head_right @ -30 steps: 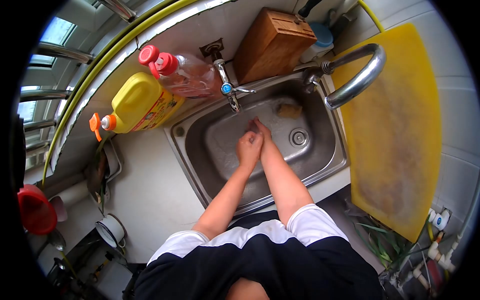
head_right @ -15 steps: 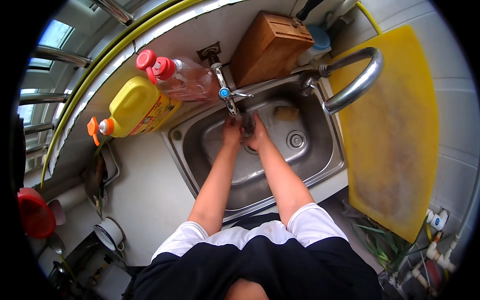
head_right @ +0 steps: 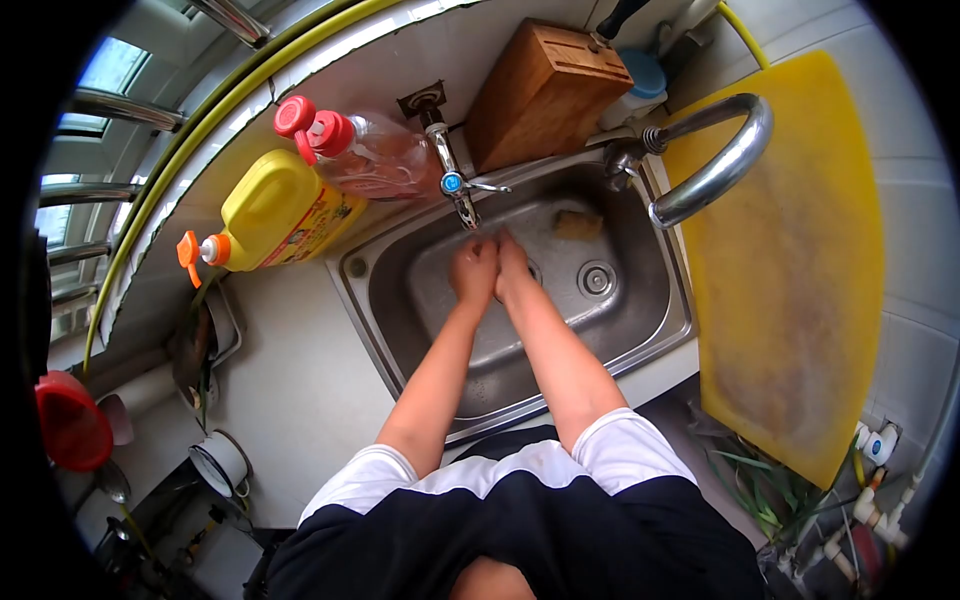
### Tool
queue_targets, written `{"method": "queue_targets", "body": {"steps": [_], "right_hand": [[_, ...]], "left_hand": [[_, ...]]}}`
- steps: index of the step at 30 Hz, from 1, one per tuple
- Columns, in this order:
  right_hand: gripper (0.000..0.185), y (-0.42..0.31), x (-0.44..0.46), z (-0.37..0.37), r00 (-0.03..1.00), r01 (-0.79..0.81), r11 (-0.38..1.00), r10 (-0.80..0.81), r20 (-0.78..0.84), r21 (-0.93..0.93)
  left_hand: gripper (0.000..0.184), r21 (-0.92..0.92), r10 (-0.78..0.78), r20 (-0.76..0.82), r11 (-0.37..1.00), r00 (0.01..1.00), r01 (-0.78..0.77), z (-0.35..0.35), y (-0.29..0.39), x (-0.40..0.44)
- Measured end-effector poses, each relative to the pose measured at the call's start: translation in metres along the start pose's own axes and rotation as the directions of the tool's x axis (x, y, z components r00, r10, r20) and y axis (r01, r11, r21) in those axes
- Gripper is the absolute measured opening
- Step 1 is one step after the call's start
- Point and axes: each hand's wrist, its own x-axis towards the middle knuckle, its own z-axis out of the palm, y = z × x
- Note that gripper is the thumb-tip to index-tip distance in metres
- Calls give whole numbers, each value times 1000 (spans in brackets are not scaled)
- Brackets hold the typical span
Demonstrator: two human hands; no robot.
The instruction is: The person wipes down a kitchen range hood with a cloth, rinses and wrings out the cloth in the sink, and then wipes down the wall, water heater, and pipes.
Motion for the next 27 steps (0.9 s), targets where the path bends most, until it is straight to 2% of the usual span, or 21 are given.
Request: {"method": "queue_targets", "body": {"steps": [2,3,4,5,7,8,9,10,11,12,13,14,15,17,19,20,21,23,24,26,27], "right_hand": [[29,-1,-26,23,995,-7,990,21,-98,138],[29,-3,-24,21,995,-3,991,16,-100,134],[30,-2,-21,20,996,66,979,-52,-76,195],[32,-1,-18,20,991,132,957,-121,-57,257],[39,-16,-19,10,992,123,961,-116,-44,246],[42,-25,-22,6,999,-34,981,42,-33,193],[44,-29,-23,3,979,-195,971,201,-32,140],[48,-25,-20,0,988,-152,966,154,7,210],[48,-25,-22,2,987,-157,965,159,9,210],[44,-26,-26,6,989,-131,977,117,87,171],[40,-26,-29,9,983,-101,986,79,166,134],[34,-17,-19,11,999,-36,982,29,40,188],[34,-13,-9,3,999,-38,981,30,41,189],[28,-5,8,-13,997,-30,997,24,77,73],[26,-2,7,-8,993,14,999,-18,118,33],[25,-1,-3,0,1000,-5,997,3,26,71],[25,-2,-18,14,997,-20,994,27,-67,110],[26,2,-22,17,999,19,998,-16,-52,61],[28,1,-22,17,998,51,999,-50,-31,16],[31,-7,-29,23,997,53,996,-48,-67,76],[34,-16,-35,27,993,61,990,-47,-104,130]], "left_hand": [[34,33,4,-34,999,999,-3,13,-25,26],[33,-32,-78,-22,996,997,78,20,-38,40],[32,-88,-159,-4,983,987,158,26,-51,47],[32,-85,-157,-4,984,988,157,34,-65,47],[30,-517,-359,-32,805,933,292,45,-71,42],[30,-517,-356,-32,806,934,289,47,-67,35],[30,-599,-300,77,748,951,285,35,-47,18],[29,-672,-234,178,680,956,292,25,-31,0],[29,-591,-103,136,790,985,165,23,-26,-15],[28,-495,33,110,869,993,26,21,-20,-28],[28,-490,29,108,871,994,27,12,-4,-41],[25,-352,0,125,935,992,44,0,19,-53],[23,-208,-29,140,976,990,58,-6,30,-58],[29,-185,-2,70,983,998,15,1,18,-47],[35,-14,-8,6,1000,1000,8,5,12,-27],[40,22,52,-48,998,997,-51,9,3,-13],[40,22,52,-48,998,997,-51,8,-8,3],[39,-5,-129,76,992,989,129,11,-23,32],[39,-10,-127,77,992,989,128,26,-38,40],[35,-222,-132,-52,968,990,118,46,-73,51],[35,-220,-131,-55,969,990,116,42,-64,44]]}}
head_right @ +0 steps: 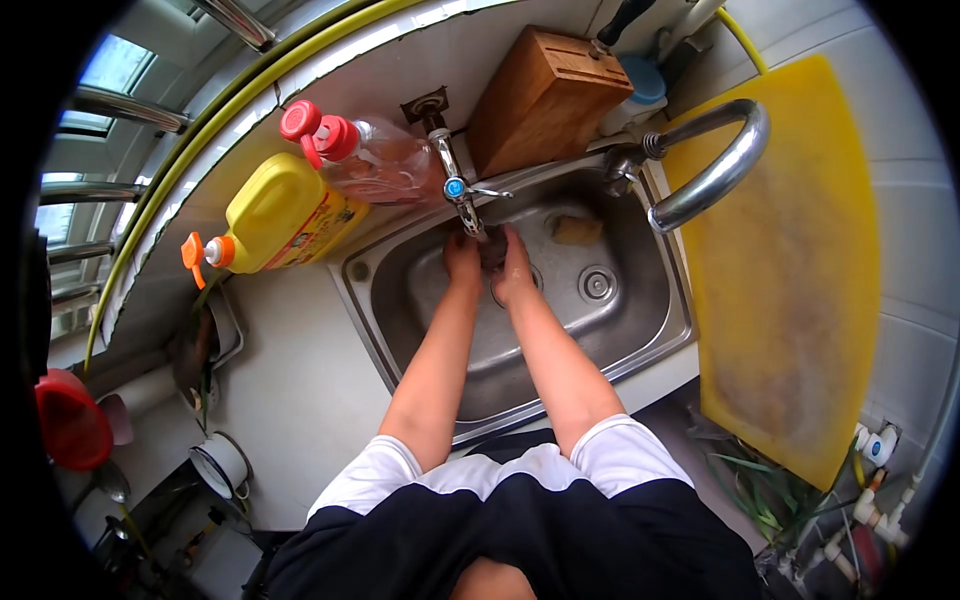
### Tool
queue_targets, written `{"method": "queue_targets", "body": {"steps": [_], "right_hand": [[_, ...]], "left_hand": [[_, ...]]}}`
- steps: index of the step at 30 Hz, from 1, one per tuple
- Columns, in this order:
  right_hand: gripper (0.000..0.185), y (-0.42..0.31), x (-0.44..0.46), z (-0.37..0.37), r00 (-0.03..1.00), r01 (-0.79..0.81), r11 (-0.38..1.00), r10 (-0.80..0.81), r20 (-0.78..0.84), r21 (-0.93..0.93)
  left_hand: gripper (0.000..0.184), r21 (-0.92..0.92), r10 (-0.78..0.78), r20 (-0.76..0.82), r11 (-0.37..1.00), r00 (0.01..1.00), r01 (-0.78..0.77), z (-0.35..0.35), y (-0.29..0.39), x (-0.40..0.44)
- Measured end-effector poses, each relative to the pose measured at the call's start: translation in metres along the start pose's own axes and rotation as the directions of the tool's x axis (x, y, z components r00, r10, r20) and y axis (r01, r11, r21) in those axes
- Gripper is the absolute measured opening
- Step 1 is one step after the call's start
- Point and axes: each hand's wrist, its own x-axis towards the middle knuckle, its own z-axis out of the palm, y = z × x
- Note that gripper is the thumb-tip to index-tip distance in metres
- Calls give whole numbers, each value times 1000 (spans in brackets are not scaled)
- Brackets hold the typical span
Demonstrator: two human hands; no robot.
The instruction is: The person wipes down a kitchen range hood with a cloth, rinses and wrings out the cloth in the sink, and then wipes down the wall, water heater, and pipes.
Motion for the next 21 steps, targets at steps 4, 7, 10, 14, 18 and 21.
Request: {"method": "queue_targets", "body": {"steps": [4,7,10,14,18,21], "right_hand": [[47,-17,5,-7,980,-193,978,190,54,72],[41,-12,52,-36,920,-296,955,288,265,-8],[31,-4,54,-45,886,-240,963,270,377,-125],[30,4,23,-11,997,-66,995,69,46,-72],[32,9,14,-10,996,-17,1000,18,90,-20],[40,-12,-2,-19,982,190,907,-177,71,-375]], "left_hand": [[23,-433,-137,207,875,969,217,-11,52,-54],[30,48,-34,264,999,964,22,-27,85,-99],[32,169,117,99,977,988,-133,-24,83,-100],[35,262,110,49,958,993,-119,-18,71,-54],[31,260,-39,53,965,998,24,-6,35,-7],[19,-198,-79,3,977,997,78,4,3,3]]}}
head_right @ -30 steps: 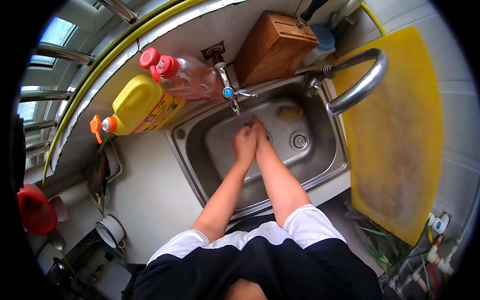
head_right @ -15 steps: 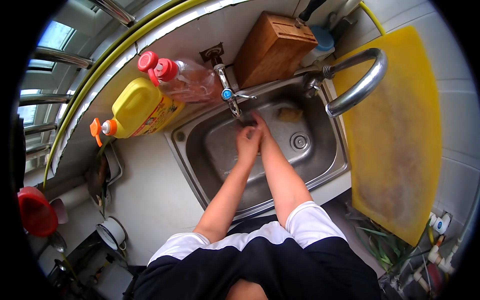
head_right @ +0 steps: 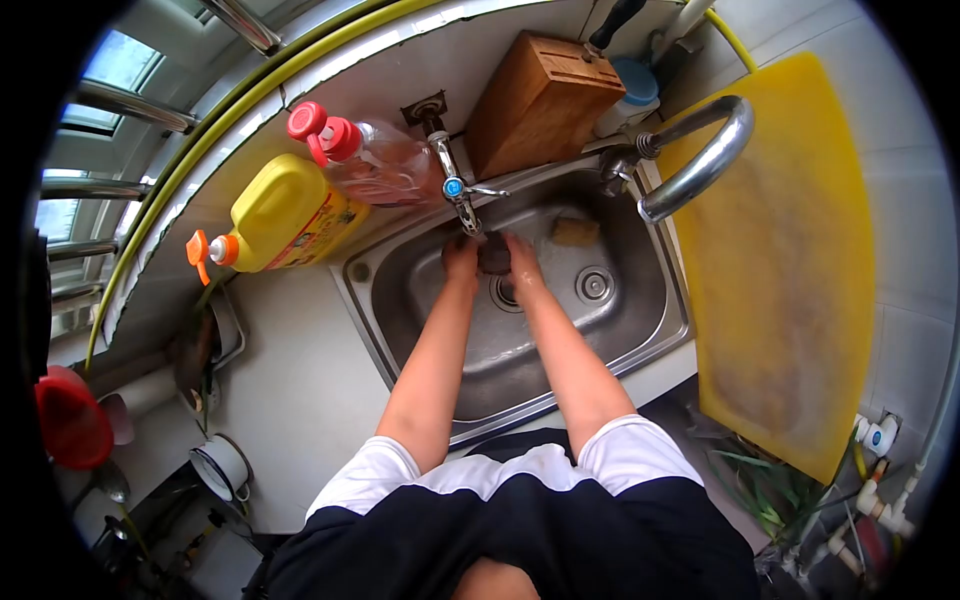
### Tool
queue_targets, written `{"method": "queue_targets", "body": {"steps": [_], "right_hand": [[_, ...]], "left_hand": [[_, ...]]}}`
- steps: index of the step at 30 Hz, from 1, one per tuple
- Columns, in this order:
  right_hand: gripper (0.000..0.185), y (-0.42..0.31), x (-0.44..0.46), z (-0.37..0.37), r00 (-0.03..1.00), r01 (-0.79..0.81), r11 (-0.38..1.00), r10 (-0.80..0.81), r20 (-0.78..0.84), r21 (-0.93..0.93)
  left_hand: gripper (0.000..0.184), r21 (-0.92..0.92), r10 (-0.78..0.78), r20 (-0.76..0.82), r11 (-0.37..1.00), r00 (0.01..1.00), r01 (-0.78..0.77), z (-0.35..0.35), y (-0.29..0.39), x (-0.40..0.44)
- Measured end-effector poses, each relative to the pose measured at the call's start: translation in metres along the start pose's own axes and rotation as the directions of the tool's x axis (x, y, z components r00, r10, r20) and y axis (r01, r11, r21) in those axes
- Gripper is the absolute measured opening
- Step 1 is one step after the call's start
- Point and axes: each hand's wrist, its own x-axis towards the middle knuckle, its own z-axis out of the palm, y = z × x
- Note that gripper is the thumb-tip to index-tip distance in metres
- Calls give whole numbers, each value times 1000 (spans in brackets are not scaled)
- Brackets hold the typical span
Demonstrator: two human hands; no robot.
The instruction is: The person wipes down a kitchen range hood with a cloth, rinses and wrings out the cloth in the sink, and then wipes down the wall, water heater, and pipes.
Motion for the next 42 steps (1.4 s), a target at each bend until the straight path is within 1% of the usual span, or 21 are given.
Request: {"method": "queue_targets", "body": {"steps": [1,2,3,5,9,11,15,17,21,22,23,25,27,29,31,32,34,37,39,41,42], "right_hand": [[44,-12,-7,-11,995,70,944,-87,-39,-323],[54,28,46,-54,919,364,621,-358,162,-694],[54,20,37,-62,917,369,618,-363,164,-694],[51,-9,6,-65,898,344,141,-340,281,-928],[52,-72,-47,-37,854,473,390,-423,303,-790],[52,-114,-77,-9,642,726,297,-616,457,-620],[43,-179,-148,44,552,751,126,-658,512,-648],[30,-189,-165,57,553,557,-242,-605,573,-794],[20,-166,-177,69,619,552,-293,-484,619,-781],[23,-157,-180,65,614,608,-192,-501,609,-771],[48,-149,-183,55,639,675,-13,-491,592,-738],[84,-119,-165,28,664,740,489,-420,619,-462],[110,-72,-135,-10,575,818,228,-285,767,-529],[118,-33,-161,-19,473,880,200,-313,823,-430],[90,-3,-171,-22,358,905,-61,-429,829,-422],[90,5,-169,-20,347,909,-64,-434,832,-413],[51,15,-172,-13,783,487,738,-130,608,-468],[26,25,-179,-2,808,404,898,-262,528,-172],[35,25,-181,4,829,375,905,-232,509,-200],[50,21,-195,12,867,-105,993,115,485,-49],[63,26,-187,11,795,-154,976,216,567,-156]], "left_hand": [[17,-78,-78,74,993,994,83,-2,-5,-1],[17,-118,-111,115,985,987,124,-5,2,-5],[19,-154,-143,155,974,978,167,-9,7,-9],[33,-169,-386,313,877,868,451,-20,50,-24],[53,188,-215,262,968,941,169,-24,70,-36],[49,507,142,280,818,949,-272,-24,54,-28],[40,525,137,434,765,890,-374,-53,99,-54],[33,619,130,412,686,902,-382,-64,113,-69],[36,613,233,420,639,877,-464,-97,128,-98],[34,618,246,418,628,874,-473,-107,131,-107],[32,624,260,417,615,871,-482,-116,133,-115],[32,566,282,433,654,856,-502,-131,136,-126],[31,506,311,440,689,842,-519,-145,143,-135],[33,304,319,466,819,826,-487,-157,154,-150],[32,171,267,477,906,838,-386,-163,162,-152],[31,116,229,495,939,838,-325,-168,167,-154],[28,52,207,487,963,849,-264,-171,169,-149],[26,-30,225,429,971,875,-235,-183,179,-152],[21,-14,366,375,921,852,-389,-179,157,-138],[20,-54,488,250,869,836,-491,-180,158,-151],[21,33,570,219,807,792,-590,-186,167,-164]]}}
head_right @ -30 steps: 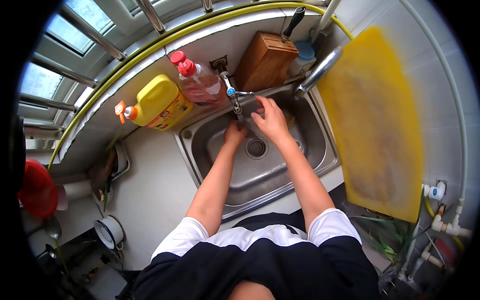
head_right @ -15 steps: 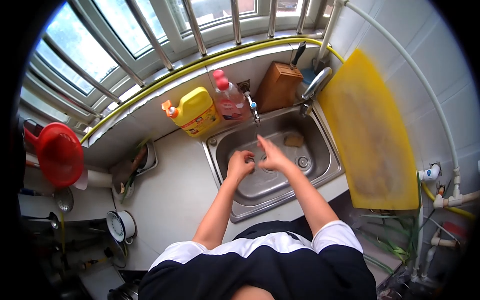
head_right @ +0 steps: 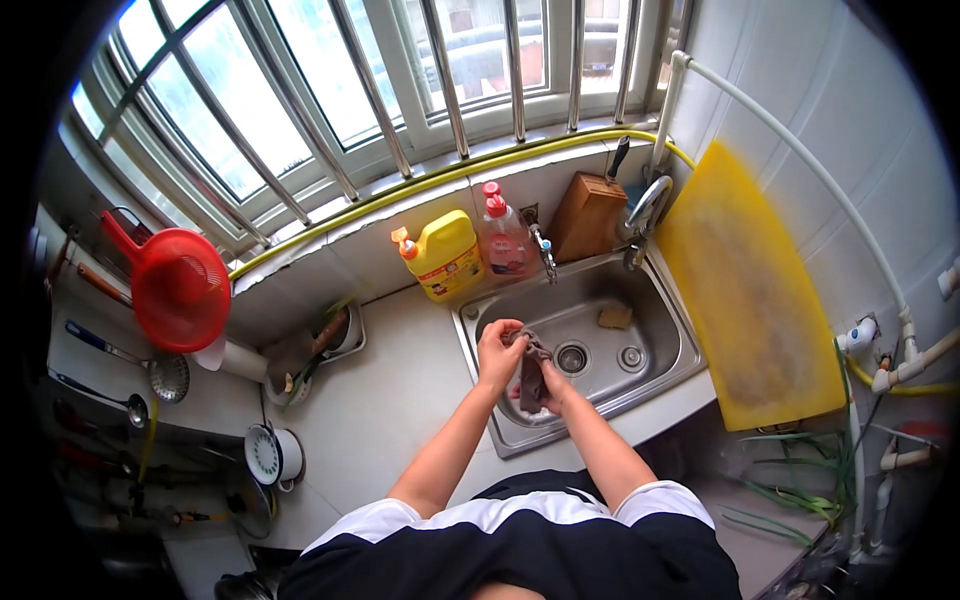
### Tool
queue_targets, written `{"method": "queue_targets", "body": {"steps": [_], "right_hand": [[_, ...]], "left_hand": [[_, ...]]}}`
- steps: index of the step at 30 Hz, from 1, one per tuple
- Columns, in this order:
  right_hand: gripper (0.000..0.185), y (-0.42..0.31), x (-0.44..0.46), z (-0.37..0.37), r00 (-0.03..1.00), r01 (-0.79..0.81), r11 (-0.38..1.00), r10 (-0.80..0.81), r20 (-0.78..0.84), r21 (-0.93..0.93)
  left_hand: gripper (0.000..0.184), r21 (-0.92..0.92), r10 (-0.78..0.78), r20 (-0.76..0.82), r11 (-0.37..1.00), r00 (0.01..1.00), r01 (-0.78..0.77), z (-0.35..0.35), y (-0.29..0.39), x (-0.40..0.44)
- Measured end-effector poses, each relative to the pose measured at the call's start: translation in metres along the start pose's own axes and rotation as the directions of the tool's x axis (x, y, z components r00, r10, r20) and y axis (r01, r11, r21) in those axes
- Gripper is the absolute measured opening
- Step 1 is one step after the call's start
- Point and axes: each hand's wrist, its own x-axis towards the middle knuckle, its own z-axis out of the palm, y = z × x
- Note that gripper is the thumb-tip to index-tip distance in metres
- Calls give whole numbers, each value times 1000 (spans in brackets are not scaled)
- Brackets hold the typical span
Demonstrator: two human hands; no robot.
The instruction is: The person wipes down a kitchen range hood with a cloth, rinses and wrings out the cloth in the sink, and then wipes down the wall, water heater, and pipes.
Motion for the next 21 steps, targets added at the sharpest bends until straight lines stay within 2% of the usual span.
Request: {"method": "queue_targets", "body": {"steps": [1,3,4,7,9,11,12,14,15,17,18,19,21], "right_hand": [[63,-1,-5,8,1000,13,1000,-13,2,-7],[65,-2,-20,28,994,-100,986,94,52,137],[62,-6,-33,39,990,-129,990,125,60,58],[62,15,-21,20,991,-119,985,109,80,128],[60,33,3,0,992,-44,989,27,123,138],[62,35,8,-6,1000,4,992,-2,-18,126],[62,32,1,-2,1000,12,992,-10,-21,123],[67,16,-23,19,994,5,947,-39,100,320],[67,11,-26,25,994,13,948,-47,98,317],[70,3,-32,36,990,91,899,-129,62,429],[67,-14,-56,57,976,70,929,-139,169,364],[67,-15,-53,55,975,77,927,-148,169,367],[60,-20,-44,51,941,237,913,-301,157,331]], "left_hand": [[18,-11,23,-21,1000,1000,-23,-1,8,-6],[14,82,130,-52,989,990,-126,-4,10,-14],[14,76,141,-52,988,989,-137,-5,7,-16],[12,12,144,-129,990,981,-143,-14,1,-17],[12,42,160,-158,987,974,-155,-21,3,-17],[13,10,153,-163,988,975,-154,-24,5,-16],[13,6,214,-165,976,963,-215,-25,5,-16],[16,7,311,-151,950,939,-313,-29,13,-15],[16,2,317,-151,947,936,-321,-31,20,-16],[20,-51,384,63,923,921,-381,-36,29,-19],[22,-93,412,182,911,893,-401,-37,29,-21],[24,-59,445,274,893,853,-447,-36,30,-22],[24,-170,307,439,951,844,-258,-37,36,-26]]}}
